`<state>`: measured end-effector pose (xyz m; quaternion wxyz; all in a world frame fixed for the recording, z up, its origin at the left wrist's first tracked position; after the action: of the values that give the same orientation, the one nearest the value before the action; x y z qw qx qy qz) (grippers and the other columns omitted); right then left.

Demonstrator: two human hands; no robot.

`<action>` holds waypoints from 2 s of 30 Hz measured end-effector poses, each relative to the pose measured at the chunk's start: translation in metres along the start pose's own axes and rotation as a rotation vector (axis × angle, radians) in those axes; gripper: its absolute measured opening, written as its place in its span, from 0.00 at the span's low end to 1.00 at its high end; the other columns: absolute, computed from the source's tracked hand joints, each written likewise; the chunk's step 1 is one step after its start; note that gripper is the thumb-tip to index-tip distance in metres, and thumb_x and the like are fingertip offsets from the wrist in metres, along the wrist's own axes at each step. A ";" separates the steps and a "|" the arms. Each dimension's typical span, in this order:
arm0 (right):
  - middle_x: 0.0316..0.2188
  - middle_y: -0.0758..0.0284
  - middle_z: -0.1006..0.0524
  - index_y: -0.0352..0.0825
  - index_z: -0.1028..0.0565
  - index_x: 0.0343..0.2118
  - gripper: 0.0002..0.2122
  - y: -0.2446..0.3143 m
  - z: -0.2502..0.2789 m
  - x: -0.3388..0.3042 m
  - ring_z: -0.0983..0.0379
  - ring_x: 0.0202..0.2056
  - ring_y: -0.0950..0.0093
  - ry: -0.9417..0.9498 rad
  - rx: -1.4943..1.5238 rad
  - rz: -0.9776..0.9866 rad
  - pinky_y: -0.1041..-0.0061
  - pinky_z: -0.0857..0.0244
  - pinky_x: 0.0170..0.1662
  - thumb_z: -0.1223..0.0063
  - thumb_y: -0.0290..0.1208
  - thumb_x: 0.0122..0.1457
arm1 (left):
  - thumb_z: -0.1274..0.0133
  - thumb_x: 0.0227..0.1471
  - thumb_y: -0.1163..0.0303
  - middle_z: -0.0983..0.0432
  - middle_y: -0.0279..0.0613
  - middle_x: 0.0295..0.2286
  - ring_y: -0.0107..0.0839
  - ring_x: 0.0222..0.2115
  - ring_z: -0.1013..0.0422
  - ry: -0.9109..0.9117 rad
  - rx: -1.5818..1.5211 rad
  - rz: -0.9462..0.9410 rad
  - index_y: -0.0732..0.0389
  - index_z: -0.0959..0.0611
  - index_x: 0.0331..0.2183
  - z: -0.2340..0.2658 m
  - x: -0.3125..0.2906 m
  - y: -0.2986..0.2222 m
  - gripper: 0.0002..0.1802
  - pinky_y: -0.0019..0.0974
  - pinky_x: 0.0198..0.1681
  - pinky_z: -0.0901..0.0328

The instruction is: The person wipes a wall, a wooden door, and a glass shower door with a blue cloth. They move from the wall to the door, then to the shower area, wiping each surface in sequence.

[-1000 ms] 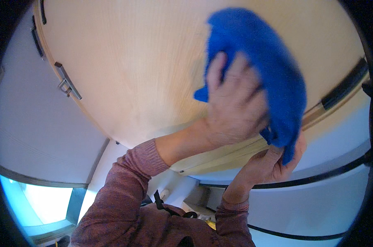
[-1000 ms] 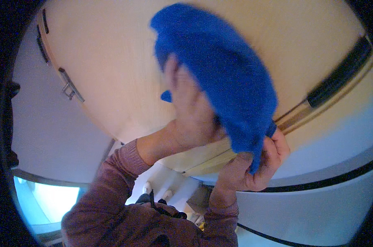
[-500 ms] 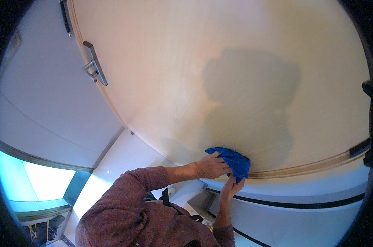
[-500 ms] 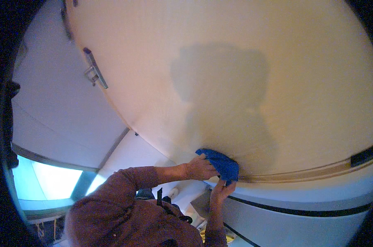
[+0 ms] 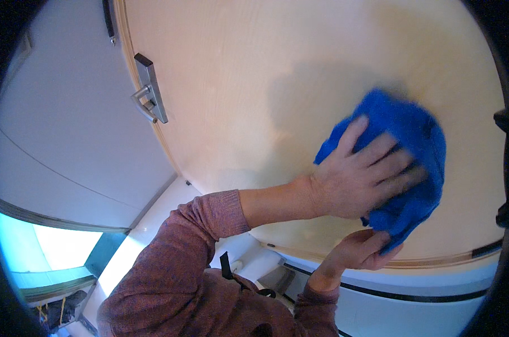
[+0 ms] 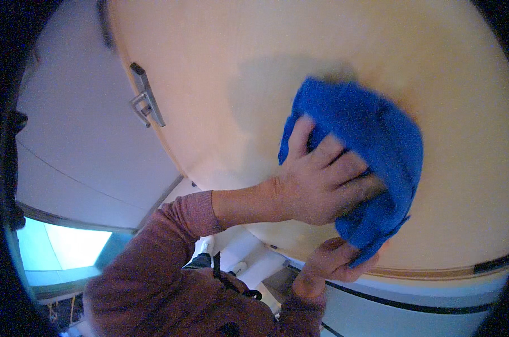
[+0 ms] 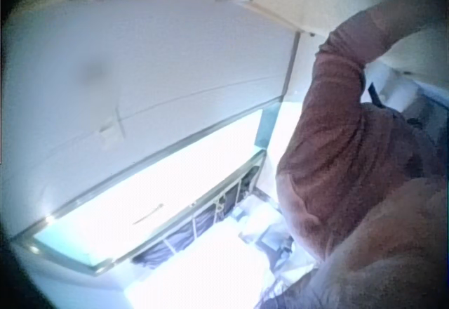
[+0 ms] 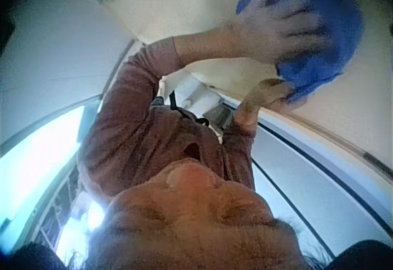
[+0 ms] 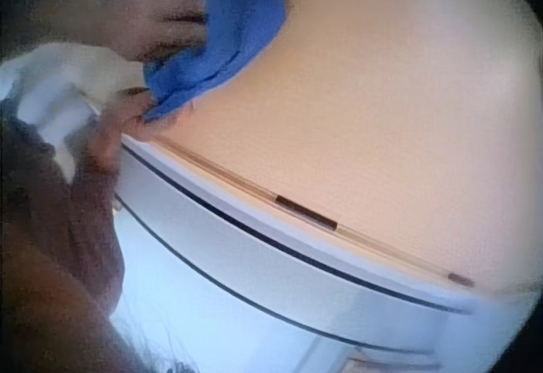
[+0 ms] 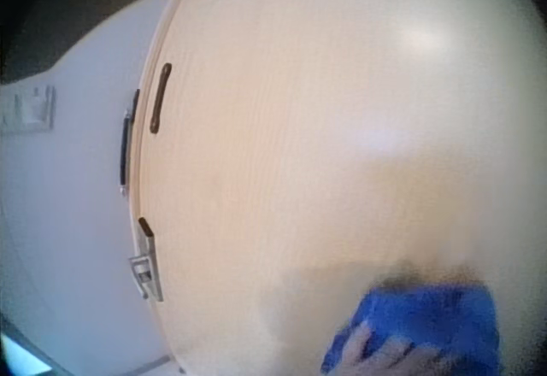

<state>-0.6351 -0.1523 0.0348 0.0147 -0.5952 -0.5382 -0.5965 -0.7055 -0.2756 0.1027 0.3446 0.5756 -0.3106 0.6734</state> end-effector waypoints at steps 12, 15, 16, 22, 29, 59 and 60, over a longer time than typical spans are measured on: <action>0.38 0.53 0.28 0.32 0.29 0.39 0.16 -0.093 -0.024 -0.154 0.32 0.39 0.54 1.159 -0.394 0.116 0.57 0.40 0.35 0.55 0.38 0.51 | 0.51 0.38 0.58 0.31 0.41 0.40 0.44 0.47 0.42 0.696 0.098 0.573 0.51 0.24 0.37 0.029 -0.283 0.057 0.19 0.59 0.49 0.56; 0.33 0.53 0.28 0.31 0.28 0.35 0.10 -0.084 -0.064 -0.163 0.30 0.37 0.58 1.171 -0.202 0.027 0.67 0.36 0.39 0.54 0.28 0.50 | 0.55 0.42 0.56 0.33 0.46 0.42 0.48 0.48 0.43 0.528 0.092 0.824 0.55 0.26 0.39 0.047 -0.292 0.081 0.21 0.58 0.52 0.57; 0.34 0.54 0.28 0.30 0.28 0.35 0.10 -0.077 -0.079 -0.162 0.30 0.37 0.59 1.185 -0.185 0.027 0.67 0.37 0.40 0.54 0.27 0.50 | 0.56 0.43 0.55 0.33 0.48 0.42 0.49 0.48 0.43 0.446 0.109 0.888 0.57 0.26 0.40 0.054 -0.293 0.092 0.22 0.58 0.52 0.57; 0.32 0.57 0.28 0.31 0.31 0.38 0.12 0.000 -0.104 -0.096 0.30 0.37 0.61 0.835 0.007 0.352 0.63 0.36 0.43 0.58 0.32 0.55 | 0.62 0.52 0.56 0.37 0.46 0.46 0.45 0.48 0.43 -0.325 -0.197 1.101 0.55 0.34 0.48 0.066 -0.291 0.206 0.23 0.46 0.54 0.52; 0.42 0.52 0.33 0.29 0.32 0.36 0.10 0.031 -0.061 -0.007 0.37 0.48 0.54 0.401 -0.259 0.877 0.50 0.49 0.53 0.66 0.27 0.58 | 0.63 0.50 0.54 0.39 0.45 0.48 0.42 0.49 0.44 -0.388 -0.632 0.712 0.56 0.37 0.49 0.042 -0.167 0.201 0.26 0.48 0.55 0.54; 0.48 0.54 0.34 0.32 0.27 0.39 0.14 0.028 -0.042 0.026 0.47 0.56 0.57 0.350 -0.495 0.962 0.51 0.58 0.57 0.56 0.37 0.57 | 0.53 0.43 0.57 0.38 0.50 0.47 0.45 0.48 0.44 -0.325 0.331 0.682 0.62 0.29 0.45 0.164 -0.032 0.291 0.27 0.48 0.51 0.53; 0.47 0.55 0.34 0.33 0.28 0.38 0.14 0.028 -0.035 0.028 0.46 0.55 0.55 0.367 -0.557 1.003 0.50 0.59 0.57 0.59 0.37 0.57 | 0.53 0.43 0.56 0.39 0.51 0.47 0.46 0.48 0.45 -0.334 0.307 0.608 0.62 0.29 0.45 0.152 -0.020 0.268 0.28 0.50 0.51 0.55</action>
<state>-0.6490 -0.1695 0.0821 0.2305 -0.6453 -0.0039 -0.7283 -0.8385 -0.5544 0.0989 -0.0168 0.6041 -0.4146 0.6804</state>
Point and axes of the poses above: each hand's wrist, its own x-axis towards the middle knuckle, its own z-axis out of the back of the hand, y = z × x, the point moved 4 cm from there along x, towards the middle knuckle
